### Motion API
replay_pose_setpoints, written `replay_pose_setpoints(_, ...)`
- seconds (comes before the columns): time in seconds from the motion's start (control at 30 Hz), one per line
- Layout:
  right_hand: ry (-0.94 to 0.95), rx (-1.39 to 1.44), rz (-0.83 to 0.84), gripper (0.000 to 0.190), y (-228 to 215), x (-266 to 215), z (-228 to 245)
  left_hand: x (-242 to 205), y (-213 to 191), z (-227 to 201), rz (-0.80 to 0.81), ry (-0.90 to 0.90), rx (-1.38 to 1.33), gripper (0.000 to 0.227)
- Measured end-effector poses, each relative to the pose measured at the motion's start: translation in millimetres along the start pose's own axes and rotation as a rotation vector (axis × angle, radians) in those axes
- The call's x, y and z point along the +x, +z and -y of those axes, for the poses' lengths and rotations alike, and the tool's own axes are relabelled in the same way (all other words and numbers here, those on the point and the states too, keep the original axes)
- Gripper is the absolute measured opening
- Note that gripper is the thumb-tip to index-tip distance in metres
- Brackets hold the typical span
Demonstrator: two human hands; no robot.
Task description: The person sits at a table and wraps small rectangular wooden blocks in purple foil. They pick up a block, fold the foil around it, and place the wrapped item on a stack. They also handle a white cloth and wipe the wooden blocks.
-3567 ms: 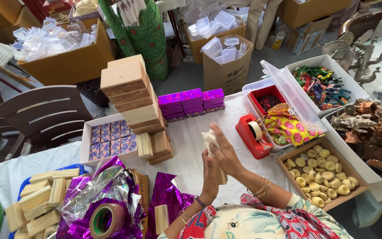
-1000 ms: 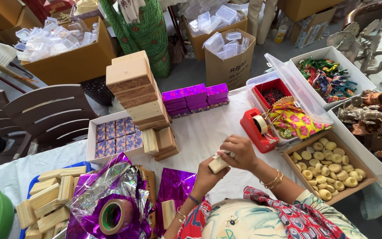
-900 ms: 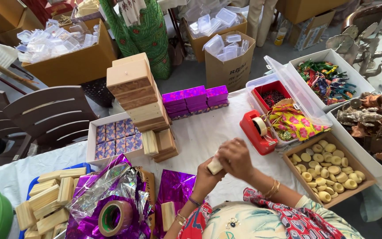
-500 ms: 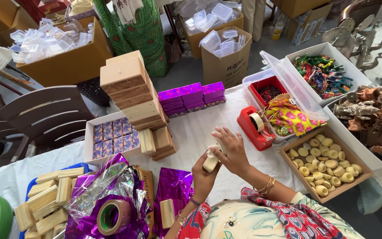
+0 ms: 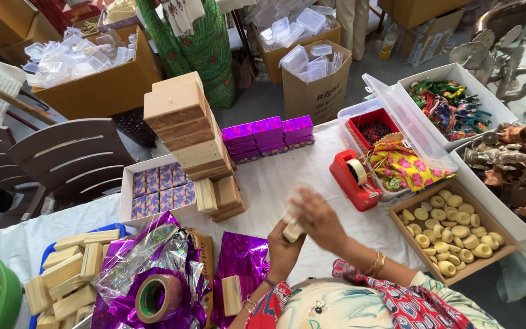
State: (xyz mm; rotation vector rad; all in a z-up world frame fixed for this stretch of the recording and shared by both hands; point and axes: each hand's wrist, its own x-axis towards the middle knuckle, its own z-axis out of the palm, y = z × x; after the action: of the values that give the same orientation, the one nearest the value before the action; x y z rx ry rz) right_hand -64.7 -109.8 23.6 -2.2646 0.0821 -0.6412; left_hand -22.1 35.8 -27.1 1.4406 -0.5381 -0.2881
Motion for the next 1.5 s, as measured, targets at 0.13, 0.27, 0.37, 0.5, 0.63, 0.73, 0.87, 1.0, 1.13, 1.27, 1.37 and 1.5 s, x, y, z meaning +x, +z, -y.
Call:
replay_pose_setpoints(0.13, -0.395, -0.148, 0.107, 0.040, -0.8, -8.2, 30.3, -2.2, -8.6, 54.5, 0.030, 0.139, 0.001, 0.040)
replay_pose_setpoints(0.27, -0.184, -0.113, 0.037, 0.029, 7.4, 7.4, -20.1, 0.0, 1.1, 17.9, 0.021, 0.132, 0.041, 0.049)
replay_pose_setpoints(0.37, 0.130, -0.021, -0.003, 0.025, 1.6, 19.4, -34.2, 2.5, 7.6, -2.6, -0.003, -0.014, 0.024, 0.050)
replay_pose_setpoints(0.5, -0.168, -0.176, -0.046, 0.026, -0.4, 5.4, 22.5, 2.4, -2.1, 70.4, -0.001, -0.030, -0.006, 0.038)
replay_pose_setpoints(0.63, -0.413, -0.100, 0.088, 0.023, -4.8, 8.5, 29.0, -1.8, -4.3, 78.6, 0.038, 0.220, 0.155, 0.036)
replay_pose_setpoints(0.73, -0.009, 0.012, 0.118, 0.021, 1.3, 16.9, -11.8, 0.7, 2.5, 34.7, 0.044, 0.124, 0.060, 0.039)
replay_pose_setpoints(0.87, -0.255, -0.204, -0.115, 0.018, 21.5, 12.9, -8.4, 9.5, -3.4, 47.1, 0.001, 0.061, -0.005, 0.041)
replay_pose_setpoints(1.0, -0.532, -0.119, 0.074, 0.025, -1.5, 18.1, 51.7, -1.0, -11.5, 119.9, -0.035, 0.374, 0.329, 0.048)
replay_pose_setpoints(1.13, -0.216, -0.017, 0.096, 0.021, 9.6, 25.3, -22.9, 2.8, 0.1, 72.5, -0.102, 0.199, 0.253, 0.050)
replay_pose_setpoints(1.27, -0.067, -0.081, -0.049, 0.019, 10.2, 12.2, -43.0, 3.2, 7.4, 22.0, -0.032, -0.281, -0.073, 0.045)
replay_pose_setpoints(1.37, -0.431, -0.157, -0.029, 0.034, -11.5, -1.0, 31.7, -8.8, 6.7, 96.0, -0.009, -0.160, -0.281, 0.052)
replay_pose_setpoints(1.5, -0.500, -0.056, 0.140, 0.029, -23.8, -0.2, 11.3, -3.1, 21.0, 64.8, 0.015, 0.165, -0.214, 0.049)
